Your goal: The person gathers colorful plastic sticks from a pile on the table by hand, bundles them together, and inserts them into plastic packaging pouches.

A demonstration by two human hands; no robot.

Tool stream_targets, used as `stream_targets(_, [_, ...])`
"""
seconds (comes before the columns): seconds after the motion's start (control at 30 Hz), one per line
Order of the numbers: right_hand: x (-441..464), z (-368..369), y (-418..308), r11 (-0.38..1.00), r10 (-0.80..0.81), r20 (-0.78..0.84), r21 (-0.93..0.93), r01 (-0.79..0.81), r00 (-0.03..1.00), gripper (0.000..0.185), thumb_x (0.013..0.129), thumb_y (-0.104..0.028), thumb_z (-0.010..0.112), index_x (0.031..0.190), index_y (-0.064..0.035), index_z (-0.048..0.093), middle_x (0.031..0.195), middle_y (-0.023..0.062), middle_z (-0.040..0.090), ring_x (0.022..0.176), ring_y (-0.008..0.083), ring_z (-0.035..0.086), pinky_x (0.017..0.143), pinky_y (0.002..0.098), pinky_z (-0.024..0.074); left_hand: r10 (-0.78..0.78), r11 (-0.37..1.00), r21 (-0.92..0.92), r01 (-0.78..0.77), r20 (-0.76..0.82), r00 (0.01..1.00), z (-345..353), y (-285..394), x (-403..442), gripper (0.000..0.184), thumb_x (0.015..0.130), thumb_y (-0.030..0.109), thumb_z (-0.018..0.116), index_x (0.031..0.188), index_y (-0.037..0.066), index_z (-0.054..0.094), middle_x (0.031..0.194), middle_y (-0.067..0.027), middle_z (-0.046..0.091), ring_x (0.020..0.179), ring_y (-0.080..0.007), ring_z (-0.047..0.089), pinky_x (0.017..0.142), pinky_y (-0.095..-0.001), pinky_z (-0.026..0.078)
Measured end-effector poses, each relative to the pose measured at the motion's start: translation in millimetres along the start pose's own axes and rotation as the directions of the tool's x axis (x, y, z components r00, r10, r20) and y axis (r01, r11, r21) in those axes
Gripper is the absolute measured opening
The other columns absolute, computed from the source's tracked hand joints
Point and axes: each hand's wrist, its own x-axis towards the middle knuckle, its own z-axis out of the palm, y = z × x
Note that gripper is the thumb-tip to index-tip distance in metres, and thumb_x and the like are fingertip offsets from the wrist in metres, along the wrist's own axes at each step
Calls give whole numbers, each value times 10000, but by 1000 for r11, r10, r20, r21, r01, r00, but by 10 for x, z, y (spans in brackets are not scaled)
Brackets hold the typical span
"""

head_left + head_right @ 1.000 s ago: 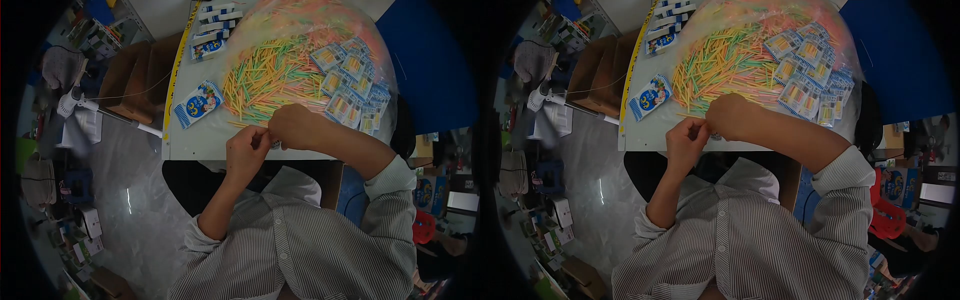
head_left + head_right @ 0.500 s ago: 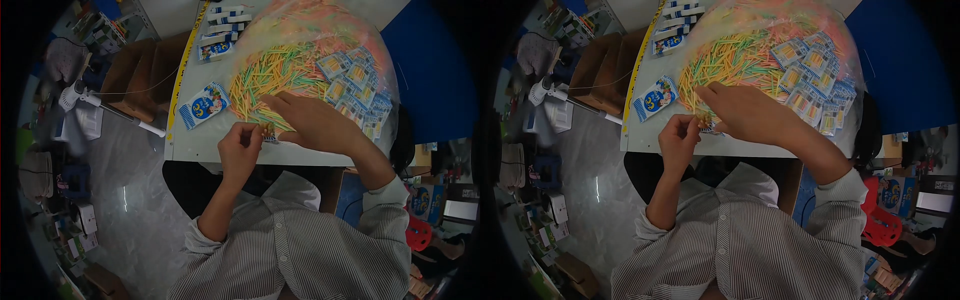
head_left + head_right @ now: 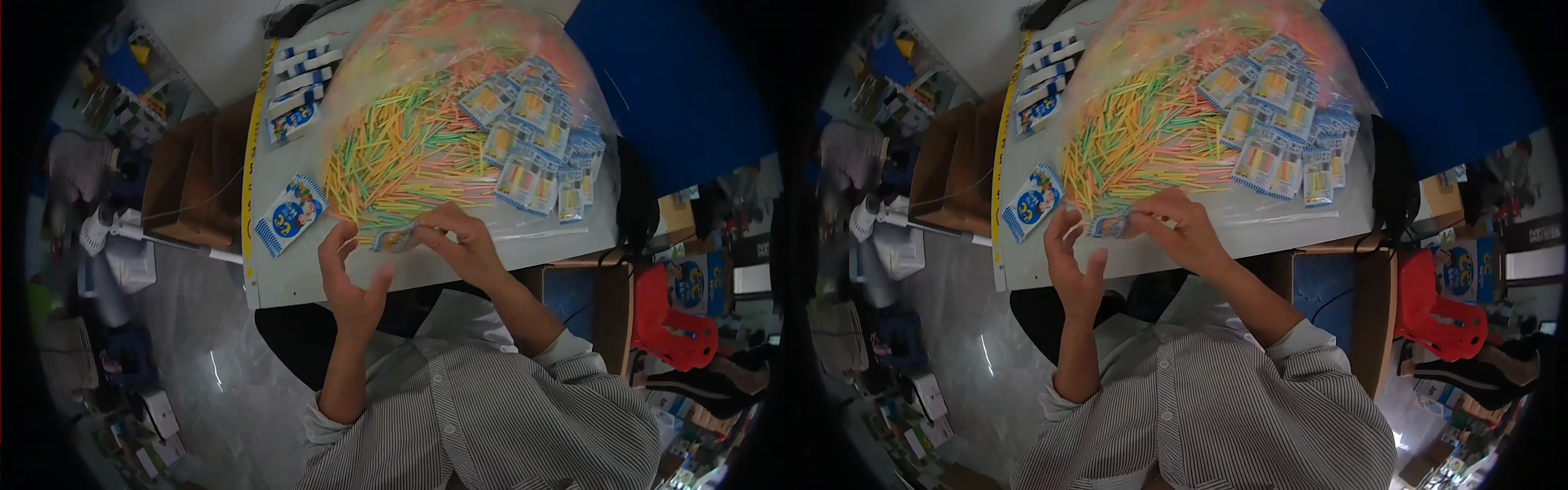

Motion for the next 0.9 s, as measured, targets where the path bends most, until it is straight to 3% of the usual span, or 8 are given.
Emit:
stream_targets(0.1, [-45,-42,-61,964,151,84,209,-165,985,110,774,-31,554,881,-5,568,797,13,514,751,94,455,626,212,381,-60,994,102,50,105,993,70,25,-44,597,696,105,645,1182,-2,316,1163,-118,389,1050,-179,411,846,-300,370])
stream_targets(0.17, [-66,-34,-73,913,213,121,329,-242,969,107,776,-31,552,879,-4,566,794,9,505,733,84,438,618,209,373,-277,867,-329,375,308,910,80,-34,-70,509,703,74,643,1138,-12,394,1112,-103,460,990,-150,460,819,-284,394])
stream_targets(0.27, [-100,-17,-52,786,263,161,537,-308,951,218,757,-143,601,927,-10,568,776,6,538,646,68,442,588,212,381,-462,712,-346,611,424,779,24,-118,-136,347,729,42,616,1046,-23,490,978,-66,545,877,-114,512,762,-250,420])
stream_targets(0.43, [-94,-149,-46,971,237,252,-73,-226,938,289,699,-167,667,926,-18,569,833,14,553,684,52,469,592,200,396,-497,770,-194,608,415,762,25,-42,-106,201,771,21,557,966,-26,535,871,-45,576,798,-94,532,726,-227,430])
stream_targets(0.53, [134,-330,-7,972,215,146,-126,-198,966,268,711,-155,653,922,-11,571,776,30,578,641,60,494,548,199,400,-523,787,-216,578,263,811,52,-26,-45,207,799,64,525,990,-14,516,872,-62,576,802,-111,543,737,-231,427])
stream_targets(0.67, [812,-891,485,955,122,-373,-209,-211,920,279,695,-195,650,840,7,524,624,65,519,535,129,491,497,267,401,-580,784,-205,586,92,809,-66,-62,-71,210,835,137,481,994,1,496,847,-75,575,801,-135,555,745,-241,428])
stream_targets(0.73, [1083,-1119,534,845,192,-433,-384,-372,881,315,686,-210,656,866,-1,505,629,83,533,550,167,525,507,292,413,-575,786,-196,586,114,810,-80,-54,-105,195,835,130,479,979,0,500,840,-73,575,793,-133,554,740,-240,429])
stream_targets(0.9, [1257,-1198,767,758,88,-451,-549,-354,888,390,672,-254,665,920,-7,493,645,113,546,567,244,544,513,347,424,-570,788,-182,589,147,808,-102,-90,-158,176,837,120,473,957,-3,507,823,-71,575,781,-130,553,730,-240,431])
